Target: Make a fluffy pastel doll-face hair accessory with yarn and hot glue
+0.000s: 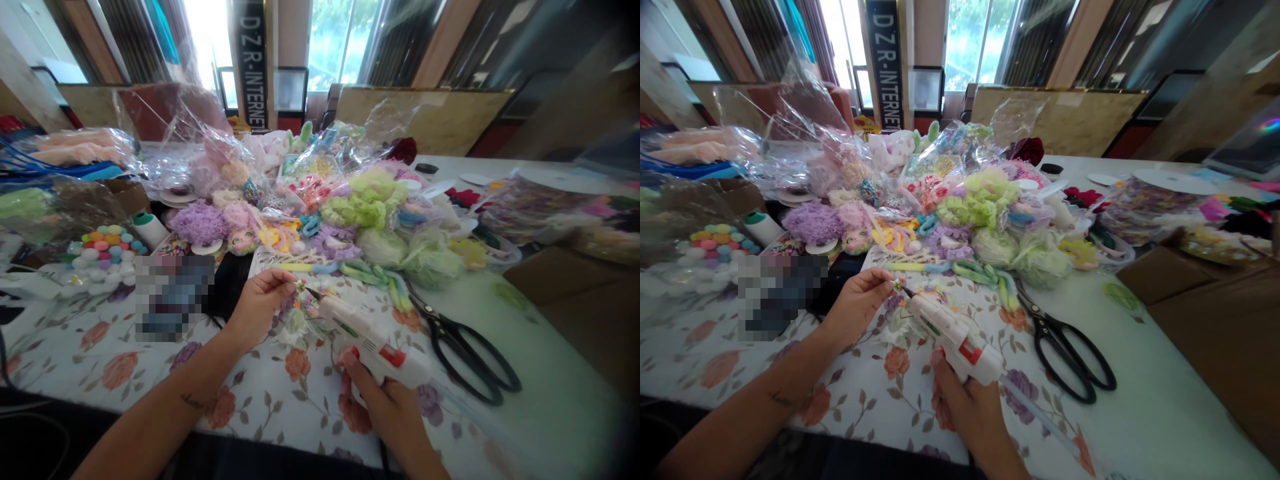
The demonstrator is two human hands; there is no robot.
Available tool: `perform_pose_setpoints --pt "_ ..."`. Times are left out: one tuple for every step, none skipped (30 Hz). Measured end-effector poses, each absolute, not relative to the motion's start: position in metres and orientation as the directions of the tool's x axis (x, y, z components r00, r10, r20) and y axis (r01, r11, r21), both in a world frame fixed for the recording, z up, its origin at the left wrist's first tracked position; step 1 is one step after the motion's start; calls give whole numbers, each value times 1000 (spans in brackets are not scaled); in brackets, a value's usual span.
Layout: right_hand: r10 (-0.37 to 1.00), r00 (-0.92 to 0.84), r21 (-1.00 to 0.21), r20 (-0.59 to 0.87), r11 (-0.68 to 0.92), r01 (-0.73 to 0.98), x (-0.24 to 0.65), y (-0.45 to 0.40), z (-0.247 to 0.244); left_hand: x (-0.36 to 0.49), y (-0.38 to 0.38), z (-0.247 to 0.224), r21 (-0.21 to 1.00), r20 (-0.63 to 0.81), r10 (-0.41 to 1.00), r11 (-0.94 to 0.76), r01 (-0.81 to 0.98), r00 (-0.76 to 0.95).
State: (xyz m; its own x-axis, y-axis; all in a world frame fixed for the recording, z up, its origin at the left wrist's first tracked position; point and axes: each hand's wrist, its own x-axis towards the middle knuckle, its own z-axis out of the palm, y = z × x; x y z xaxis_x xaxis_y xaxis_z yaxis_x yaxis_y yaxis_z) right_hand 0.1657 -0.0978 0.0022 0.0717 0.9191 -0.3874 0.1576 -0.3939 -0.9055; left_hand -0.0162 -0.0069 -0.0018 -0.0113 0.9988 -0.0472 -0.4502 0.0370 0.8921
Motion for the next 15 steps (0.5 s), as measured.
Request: perform_pose_setpoints --pt "920 71 -907 -386 -392 155 166 -98 2 -16 -7 -3 897 -41 999 33 -441 -8" --pt "921 69 -908 -382 -389 155 166 -98 1 -16 -7 -3 902 -35 999 30 -432 -4" --pt "923 65 -910 -379 -385 158 167 -98 1 -16 -7 -4 905 -32 999 28 -424 -2" --pt "924 60 -910 -377 -382 163 167 -98 1 -16 -7 -5 908 -30 1000 27 -417 -2" --pt "925 57 -909 -376 -380 170 167 -98 1 -16 -7 -5 910 -30 1000 26 -414 -1" --pt "924 56 -907 -377 -381 178 167 -98 1 -16 -7 -5 910 -29 1000 26 -413 0" --pt "924 57 -905 -378 -382 186 167 -98 1 -16 -7 -5 910 -28 1000 26 -414 0" --pt "923 59 -903 -379 -384 194 166 -98 1 -17 -7 -5 909 -27 1000 23 -416 -3" --pt "923 61 -901 -381 -385 200 166 -98 1 -17 -6 -5 908 -26 1000 20 -419 -8" --pt "922 62 -900 -382 -387 203 166 -98 1 -17 -6 -4 908 -27 1000 18 -420 -14" --pt "922 62 -899 -383 -388 204 166 -98 1 -17 -6 -4 908 -28 999 17 -419 -22" --pt "922 60 -900 -383 -387 201 167 -98 0 -17 -6 -4 909 -28 999 14 -416 -28" --pt "922 57 -901 -382 -385 198 167 -98 0 -17 -6 -4 911 -26 999 12 -412 -28" --pt "923 55 -902 -381 -385 194 167 -98 -1 -17 -6 -4 913 -22 999 10 -407 -24" --pt "922 55 -903 -383 -386 191 167 -98 -1 -17 -6 -4 915 -16 1000 7 -403 -18"
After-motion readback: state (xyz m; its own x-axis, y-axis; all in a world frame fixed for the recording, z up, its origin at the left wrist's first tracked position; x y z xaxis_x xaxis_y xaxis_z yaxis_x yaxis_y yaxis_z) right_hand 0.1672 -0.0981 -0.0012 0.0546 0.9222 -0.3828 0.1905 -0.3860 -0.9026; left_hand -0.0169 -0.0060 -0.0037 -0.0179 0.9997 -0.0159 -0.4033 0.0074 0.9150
